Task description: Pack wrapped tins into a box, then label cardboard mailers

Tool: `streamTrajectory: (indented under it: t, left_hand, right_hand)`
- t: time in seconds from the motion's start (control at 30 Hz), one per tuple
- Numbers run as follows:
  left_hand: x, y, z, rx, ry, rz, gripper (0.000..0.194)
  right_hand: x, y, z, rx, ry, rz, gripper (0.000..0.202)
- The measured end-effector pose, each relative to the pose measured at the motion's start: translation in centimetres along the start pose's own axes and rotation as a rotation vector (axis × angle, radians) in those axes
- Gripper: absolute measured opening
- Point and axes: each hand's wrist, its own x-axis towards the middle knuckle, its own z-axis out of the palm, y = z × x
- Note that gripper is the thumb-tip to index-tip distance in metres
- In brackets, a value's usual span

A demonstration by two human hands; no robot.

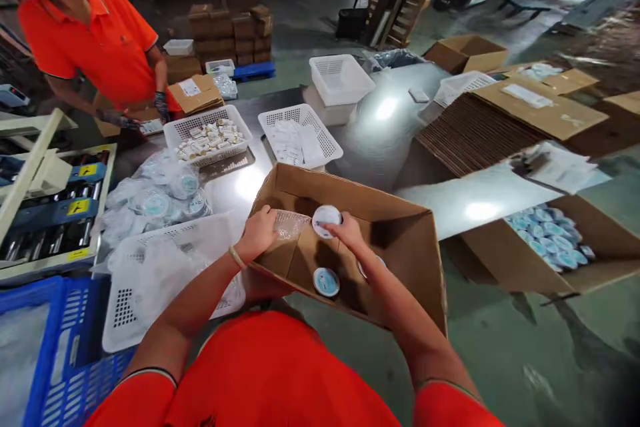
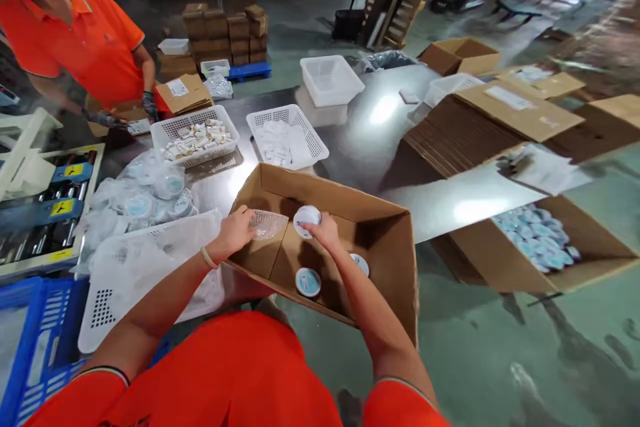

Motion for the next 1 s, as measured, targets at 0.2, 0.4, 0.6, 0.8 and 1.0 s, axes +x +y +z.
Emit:
streamTrajectory:
  t: [0.2,0.4,0.6,0.8,1.0]
  left_hand:
    - [0.1,0.0,0.4,-0.178,0.084,0.024,0.027]
    - [-0.4,0.5,0.7,-0.368,0.260,0.020,0.037]
    - [-0.5,0.4,-2.0,-0.377,0.367,0.133,0.042]
    - [0.2,-10.8,-12.3,-0.370,0.599,0.026,0.063]
    - [1.4,-22.8,-17.7,-0.169,0.715,-0.201,0.064]
  right_hand:
    - [-4.7,-7.8,-0.1,0.258,0.159,-0.581,0.061]
    - [-4.9,-9.0,4.4,-0.213,0.120,-0.786,0.034]
    - [-3.9,-14.5,4.7,-0.659,0.091,-0.884,0.034]
    - [-6.6,-19.2,4.3,-0.042,0.352,-0.926,0.031]
    - [-13.4,-17.9,15.2,0.139,-0.289,-0.627,0.033]
